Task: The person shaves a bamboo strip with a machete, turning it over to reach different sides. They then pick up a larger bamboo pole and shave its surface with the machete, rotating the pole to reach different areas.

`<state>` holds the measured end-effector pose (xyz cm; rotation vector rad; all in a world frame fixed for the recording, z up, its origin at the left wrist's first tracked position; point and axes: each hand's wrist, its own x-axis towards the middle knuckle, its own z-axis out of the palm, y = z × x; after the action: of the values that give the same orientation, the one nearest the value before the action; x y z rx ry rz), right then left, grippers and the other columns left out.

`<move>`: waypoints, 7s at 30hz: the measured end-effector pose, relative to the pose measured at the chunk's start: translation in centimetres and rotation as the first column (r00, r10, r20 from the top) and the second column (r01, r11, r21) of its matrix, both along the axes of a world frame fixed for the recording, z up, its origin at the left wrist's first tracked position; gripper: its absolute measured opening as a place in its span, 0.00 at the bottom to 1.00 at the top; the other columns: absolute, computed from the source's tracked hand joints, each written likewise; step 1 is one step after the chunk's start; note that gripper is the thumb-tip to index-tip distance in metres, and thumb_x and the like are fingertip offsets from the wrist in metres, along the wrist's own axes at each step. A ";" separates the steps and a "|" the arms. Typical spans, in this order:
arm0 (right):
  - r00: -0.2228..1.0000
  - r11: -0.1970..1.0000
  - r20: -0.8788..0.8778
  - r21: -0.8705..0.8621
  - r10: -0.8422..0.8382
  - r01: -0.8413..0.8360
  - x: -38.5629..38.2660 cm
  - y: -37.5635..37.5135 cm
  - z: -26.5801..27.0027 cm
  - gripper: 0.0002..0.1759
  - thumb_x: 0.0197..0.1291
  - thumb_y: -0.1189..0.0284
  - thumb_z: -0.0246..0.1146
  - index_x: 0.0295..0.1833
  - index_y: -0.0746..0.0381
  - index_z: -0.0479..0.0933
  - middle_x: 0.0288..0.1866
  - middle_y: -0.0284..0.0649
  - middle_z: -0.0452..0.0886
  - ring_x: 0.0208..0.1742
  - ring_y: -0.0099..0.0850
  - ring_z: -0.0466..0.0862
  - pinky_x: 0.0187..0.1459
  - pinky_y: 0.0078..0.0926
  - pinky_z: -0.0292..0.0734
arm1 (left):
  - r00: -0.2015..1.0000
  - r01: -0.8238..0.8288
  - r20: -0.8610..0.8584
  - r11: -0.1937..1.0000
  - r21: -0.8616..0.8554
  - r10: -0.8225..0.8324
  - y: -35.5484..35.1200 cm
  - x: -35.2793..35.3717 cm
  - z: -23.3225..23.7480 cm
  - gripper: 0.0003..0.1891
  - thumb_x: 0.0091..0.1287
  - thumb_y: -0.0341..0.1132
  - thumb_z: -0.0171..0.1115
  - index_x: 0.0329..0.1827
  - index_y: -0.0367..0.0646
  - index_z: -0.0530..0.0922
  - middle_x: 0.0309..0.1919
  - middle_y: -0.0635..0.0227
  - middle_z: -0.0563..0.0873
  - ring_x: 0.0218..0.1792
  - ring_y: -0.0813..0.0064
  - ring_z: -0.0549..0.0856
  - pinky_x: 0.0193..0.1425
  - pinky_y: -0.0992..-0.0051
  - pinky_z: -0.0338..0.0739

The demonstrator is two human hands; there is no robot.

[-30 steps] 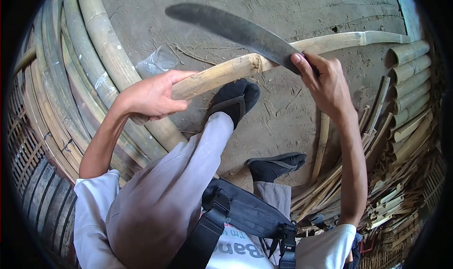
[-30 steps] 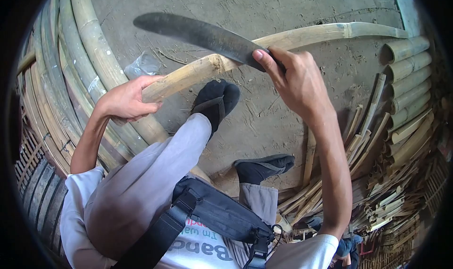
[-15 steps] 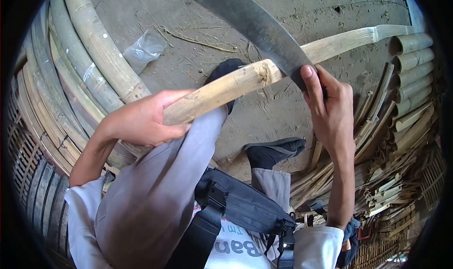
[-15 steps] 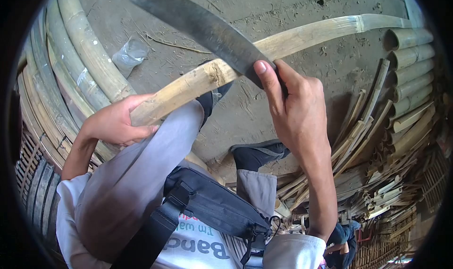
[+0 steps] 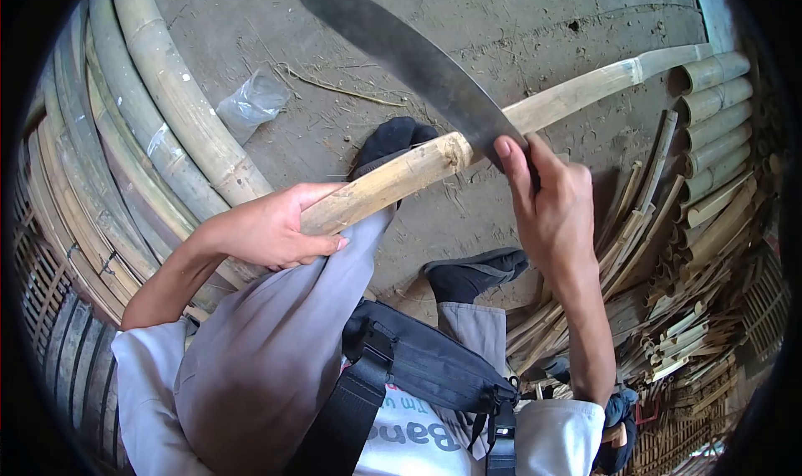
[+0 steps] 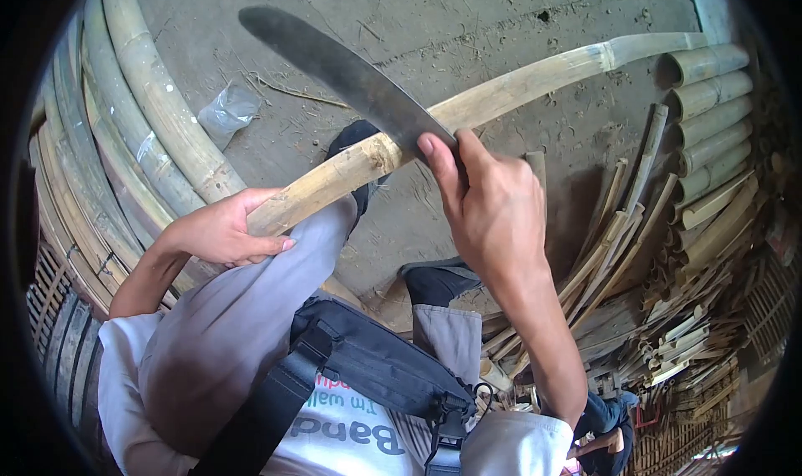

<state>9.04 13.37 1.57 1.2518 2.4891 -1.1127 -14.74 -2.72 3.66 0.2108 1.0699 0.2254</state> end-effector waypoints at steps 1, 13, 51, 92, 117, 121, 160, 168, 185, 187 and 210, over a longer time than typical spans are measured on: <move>1.000 0.998 -0.005 -0.060 -0.021 0.021 0.1 0.1 -0.1 0.27 0.71 0.54 0.57 0.32 0.68 0.78 0.15 0.54 0.74 0.19 0.52 0.79 0.25 0.45 0.72 | 1.000 0.000 -0.002 1.000 -0.002 0.000 0.0 -0.1 0.2 0.26 0.70 0.32 0.64 0.70 0.44 0.68 0.23 0.82 0.74 0.18 0.92 0.71 0.19 0.85 0.63; 0.990 0.965 0.039 -0.223 -0.133 0.138 -0.5 0.6 -0.2 0.25 0.72 0.56 0.58 0.30 0.67 0.77 0.16 0.54 0.74 0.19 0.53 0.78 0.24 0.45 0.71 | 0.999 0.014 -0.047 0.999 0.050 -0.012 -0.1 0.5 -0.2 0.22 0.70 0.31 0.63 0.66 0.43 0.70 0.22 0.82 0.74 0.18 0.92 0.71 0.18 0.85 0.63; 0.999 0.999 -0.035 -0.021 0.035 -0.036 1.5 -0.9 -3.4 0.29 0.67 0.48 0.59 0.30 0.65 0.78 0.17 0.55 0.75 0.23 0.56 0.80 0.26 0.46 0.73 | 0.991 -0.007 0.133 0.999 -0.034 0.012 -2.0 0.2 -4.9 0.22 0.74 0.33 0.59 0.67 0.48 0.63 0.17 0.83 0.63 0.15 0.90 0.62 0.15 0.82 0.55; 0.987 0.990 0.094 -0.068 0.129 -0.123 0.9 -1.0 -3.8 0.33 0.68 0.44 0.56 0.28 0.66 0.80 0.18 0.56 0.77 0.27 0.57 0.82 0.29 0.49 0.77 | 0.995 0.096 -0.018 0.982 0.160 -0.095 -4.0 2.0 -7.1 0.31 0.71 0.34 0.62 0.75 0.49 0.60 0.22 0.82 0.71 0.20 0.90 0.70 0.20 0.84 0.65; 0.990 0.989 0.026 0.064 -0.138 0.136 1.2 -5.0 -4.4 0.29 0.69 0.49 0.58 0.32 0.65 0.81 0.16 0.56 0.75 0.19 0.52 0.81 0.24 0.48 0.74 | 0.999 0.039 -0.005 0.987 0.154 -0.039 -4.4 2.5 -7.7 0.26 0.71 0.33 0.63 0.70 0.47 0.67 0.27 0.81 0.75 0.21 0.90 0.73 0.19 0.84 0.66; 0.962 0.962 0.003 0.003 -0.272 0.272 1.3 -4.5 -4.9 0.29 0.70 0.48 0.57 0.30 0.65 0.79 0.16 0.54 0.76 0.18 0.50 0.81 0.24 0.47 0.74 | 1.000 -0.010 0.003 0.991 0.136 0.010 -4.2 2.6 -7.6 0.24 0.70 0.33 0.63 0.68 0.46 0.67 0.27 0.81 0.76 0.21 0.91 0.73 0.19 0.84 0.66; 0.914 0.916 -0.055 -0.011 -0.402 0.402 1.7 -7.9 -6.1 0.26 0.67 0.50 0.61 0.28 0.62 0.78 0.17 0.51 0.77 0.18 0.49 0.80 0.22 0.43 0.72 | 0.987 0.105 -0.138 0.980 0.170 -0.082 -3.8 2.5 -6.9 0.26 0.68 0.34 0.66 0.67 0.40 0.70 0.31 0.81 0.78 0.24 0.93 0.73 0.23 0.87 0.66; 0.815 0.838 -0.215 -0.041 -0.539 0.544 1.9 -9.5 -7.3 0.23 0.68 0.53 0.62 0.34 0.64 0.82 0.17 0.52 0.77 0.17 0.46 0.79 0.23 0.40 0.71 | 0.987 0.109 -0.143 0.968 0.226 -0.077 -5.4 2.4 -8.2 0.25 0.69 0.32 0.66 0.67 0.40 0.70 0.33 0.81 0.79 0.24 0.94 0.73 0.24 0.87 0.67; 0.930 0.928 -0.073 -0.121 -0.361 0.352 3.4 -7.3 -5.7 0.29 0.67 0.46 0.59 0.29 0.62 0.80 0.14 0.48 0.74 0.16 0.44 0.78 0.22 0.40 0.71 | 0.985 0.116 -0.151 0.958 0.263 -0.078 -5.7 2.3 -8.3 0.24 0.68 0.33 0.65 0.65 0.40 0.71 0.30 0.80 0.79 0.21 0.92 0.72 0.22 0.86 0.67; 0.986 0.979 0.009 -0.118 -0.168 0.168 3.3 -4.1 -5.0 0.31 0.66 0.43 0.58 0.30 0.61 0.80 0.14 0.47 0.75 0.17 0.46 0.79 0.24 0.43 0.74 | 0.978 0.142 -0.176 0.976 0.167 -0.112 -3.8 2.2 -6.3 0.24 0.68 0.33 0.65 0.65 0.41 0.71 0.29 0.80 0.79 0.21 0.92 0.72 0.22 0.85 0.67; 0.966 0.966 -0.059 0.059 0.253 -0.250 2.2 -0.9 -6.3 0.31 0.65 0.46 0.61 0.24 0.64 0.75 0.11 0.48 0.72 0.20 0.52 0.80 0.25 0.44 0.76 | 0.987 0.110 -0.139 0.957 0.269 -0.074 -4.2 2.3 -7.2 0.29 0.69 0.30 0.62 0.72 0.38 0.66 0.51 0.69 0.82 0.49 0.82 0.78 0.55 0.78 0.74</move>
<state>11.23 12.50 -4.74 0.8887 2.6472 -1.0483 -12.40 -6.96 -3.53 0.5319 1.1510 0.2803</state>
